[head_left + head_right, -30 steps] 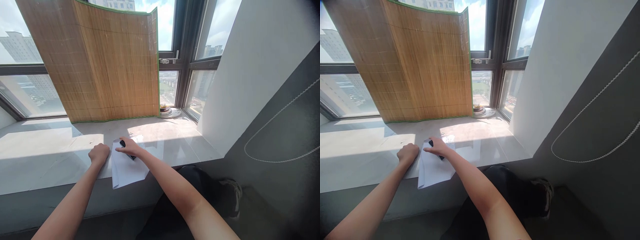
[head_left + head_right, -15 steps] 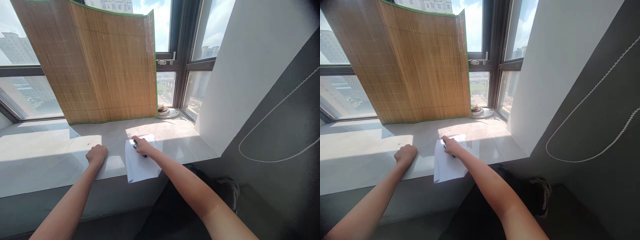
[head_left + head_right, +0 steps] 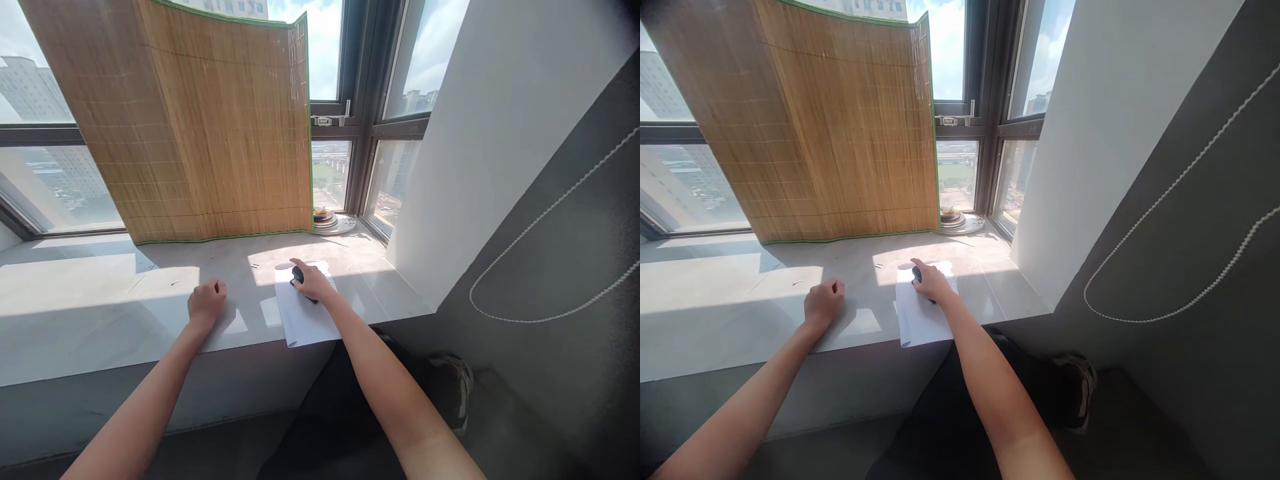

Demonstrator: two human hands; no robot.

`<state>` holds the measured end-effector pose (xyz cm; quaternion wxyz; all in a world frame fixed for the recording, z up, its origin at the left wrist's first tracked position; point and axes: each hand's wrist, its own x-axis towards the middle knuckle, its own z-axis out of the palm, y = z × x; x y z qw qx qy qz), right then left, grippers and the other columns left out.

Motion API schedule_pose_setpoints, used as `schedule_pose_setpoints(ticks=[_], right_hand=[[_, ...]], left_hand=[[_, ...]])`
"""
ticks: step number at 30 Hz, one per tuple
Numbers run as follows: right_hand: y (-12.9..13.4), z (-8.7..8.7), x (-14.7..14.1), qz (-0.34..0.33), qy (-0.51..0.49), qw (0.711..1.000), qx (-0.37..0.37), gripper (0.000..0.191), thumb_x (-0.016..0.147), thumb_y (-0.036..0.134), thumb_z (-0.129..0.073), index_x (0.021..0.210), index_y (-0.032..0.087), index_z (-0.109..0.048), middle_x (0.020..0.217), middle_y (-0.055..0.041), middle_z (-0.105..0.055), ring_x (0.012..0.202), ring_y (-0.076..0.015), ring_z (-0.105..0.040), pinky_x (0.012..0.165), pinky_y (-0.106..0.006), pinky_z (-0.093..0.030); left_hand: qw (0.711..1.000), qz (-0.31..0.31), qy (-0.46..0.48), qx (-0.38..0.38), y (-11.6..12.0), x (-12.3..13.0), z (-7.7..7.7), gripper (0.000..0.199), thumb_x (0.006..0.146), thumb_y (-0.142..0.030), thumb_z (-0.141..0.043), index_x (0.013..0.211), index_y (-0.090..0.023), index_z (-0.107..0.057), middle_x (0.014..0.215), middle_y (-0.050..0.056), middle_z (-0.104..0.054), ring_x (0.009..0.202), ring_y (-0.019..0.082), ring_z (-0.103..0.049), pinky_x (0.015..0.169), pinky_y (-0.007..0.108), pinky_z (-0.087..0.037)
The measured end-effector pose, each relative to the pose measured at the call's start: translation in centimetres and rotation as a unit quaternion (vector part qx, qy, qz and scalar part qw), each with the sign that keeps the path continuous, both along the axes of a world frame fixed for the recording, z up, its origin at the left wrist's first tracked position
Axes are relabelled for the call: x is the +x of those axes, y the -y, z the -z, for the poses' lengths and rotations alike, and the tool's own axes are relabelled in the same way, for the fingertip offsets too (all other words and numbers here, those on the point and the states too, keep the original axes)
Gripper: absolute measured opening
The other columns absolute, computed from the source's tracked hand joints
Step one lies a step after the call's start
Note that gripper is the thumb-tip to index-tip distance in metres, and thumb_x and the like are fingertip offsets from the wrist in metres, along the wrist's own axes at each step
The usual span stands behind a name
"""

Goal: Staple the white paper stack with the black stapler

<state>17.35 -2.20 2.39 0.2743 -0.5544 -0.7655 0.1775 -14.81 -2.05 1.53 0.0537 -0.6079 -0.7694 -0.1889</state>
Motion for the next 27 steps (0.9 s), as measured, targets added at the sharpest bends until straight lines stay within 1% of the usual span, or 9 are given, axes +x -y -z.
schedule_pose_setpoints(ticks=[2, 3, 5, 7, 8, 12, 17, 22, 27], right_hand=[[0.3, 0.2, 0.1, 0.011, -0.006, 0.999, 0.040, 0.056, 0.091, 0.033, -0.067, 0.146, 0.027, -0.057, 0.117, -0.0082, -0.069, 0.109, -0.0263, -0.061, 0.085, -0.034, -0.047], [0.4, 0.3, 0.2, 0.017, -0.008, 0.998, 0.054, 0.050, 0.092, 0.037, -0.067, 0.140, 0.025, -0.060, 0.117, -0.0086, -0.069, 0.111, -0.0267, -0.060, 0.086, -0.034, -0.047], [0.8, 0.6, 0.7, 0.029, -0.009, 0.997, 0.067, 0.053, 0.089, 0.044, -0.072, 0.137, 0.024, -0.059, 0.121, -0.0092, -0.068, 0.113, -0.0267, -0.060, 0.087, -0.035, -0.047], [1.1, 0.9, 1.2, 0.036, -0.006, 0.998, 0.056, 0.062, 0.085, 0.042, -0.077, 0.140, 0.024, -0.055, 0.123, -0.0094, -0.067, 0.110, -0.0260, -0.061, 0.086, -0.034, -0.047], [1.2, 1.0, 1.5, 0.037, 0.000, 0.998, 0.047, 0.060, 0.084, 0.038, -0.078, 0.138, 0.024, -0.057, 0.121, -0.0091, -0.068, 0.107, -0.0255, -0.062, 0.085, -0.034, -0.047], [1.1, 1.0, 2.4, 0.022, 0.024, 0.998, 0.048, 0.028, 0.086, 0.023, -0.071, 0.114, 0.022, -0.068, 0.110, -0.0074, -0.072, 0.101, -0.0241, -0.064, 0.083, -0.032, -0.046], [0.6, 1.3, 2.5, -0.024, -0.023, 0.996, 0.087, 0.042, 0.085, 0.011, -0.070, 0.126, 0.022, -0.070, 0.119, -0.0076, -0.073, 0.112, -0.0245, -0.063, 0.093, -0.033, -0.046], [0.3, 2.1, 2.0, -0.063, -0.021, 0.994, 0.087, 0.039, 0.086, 0.008, -0.071, 0.122, 0.022, -0.073, 0.116, -0.0072, -0.075, 0.111, -0.0241, -0.063, 0.098, -0.035, -0.045], [0.2, 2.1, 2.1, -0.082, -0.053, 0.990, 0.098, 0.042, 0.086, 0.010, -0.074, 0.126, 0.023, -0.072, 0.118, -0.0074, -0.074, 0.111, -0.0231, -0.062, 0.100, -0.035, -0.045]], left_hand=[[0.991, 0.127, 0.053, -0.001, 0.4, 3.6, 0.1, 0.039, 0.102, -0.035, -0.037, 0.100, -0.020, -0.073, 0.098, 0.013, -0.075, 0.093, 0.028, -0.068, 0.083, 0.036, -0.049], [0.978, 0.190, 0.082, 0.006, 0.5, 5.5, 0.2, 0.036, 0.102, -0.034, -0.038, 0.108, -0.021, -0.071, 0.102, 0.011, -0.075, 0.095, 0.026, -0.068, 0.086, 0.035, -0.049], [0.949, 0.290, 0.119, 0.017, 0.2, 8.7, 0.7, 0.034, 0.099, -0.028, -0.043, 0.122, -0.021, -0.067, 0.117, 0.010, -0.073, 0.108, 0.026, -0.067, 0.095, 0.036, -0.050], [0.933, 0.345, 0.106, 0.008, -0.3, 10.9, 1.4, 0.033, 0.097, -0.025, -0.045, 0.122, -0.022, -0.067, 0.127, 0.010, -0.071, 0.119, 0.026, -0.064, 0.103, 0.038, -0.048], [0.930, 0.358, 0.087, -0.003, -0.6, 11.5, 1.8, 0.032, 0.098, -0.026, -0.046, 0.121, -0.022, -0.068, 0.130, 0.010, -0.071, 0.123, 0.026, -0.063, 0.105, 0.038, -0.046], [0.934, 0.355, 0.025, -0.032, -1.6, 11.9, 3.0, 0.035, 0.103, -0.030, -0.046, 0.130, -0.026, -0.068, 0.146, 0.008, -0.066, 0.135, 0.027, -0.058, 0.110, 0.041, -0.042], [0.945, 0.321, 0.003, -0.055, -2.0, 11.8, 3.4, 0.042, 0.106, -0.029, -0.041, 0.140, -0.028, -0.067, 0.157, 0.009, -0.058, 0.143, 0.028, -0.051, 0.113, 0.045, -0.040], [0.950, 0.311, -0.003, -0.041, -2.0, 12.0, 3.5, 0.043, 0.107, -0.028, -0.039, 0.141, -0.026, -0.066, 0.153, 0.014, -0.058, 0.139, 0.032, -0.052, 0.117, 0.053, -0.036], [0.952, 0.301, -0.010, -0.050, -2.2, 11.8, 3.4, 0.043, 0.106, -0.030, -0.040, 0.143, -0.026, -0.062, 0.141, 0.014, -0.062, 0.132, 0.029, -0.056, 0.116, 0.052, -0.036]])
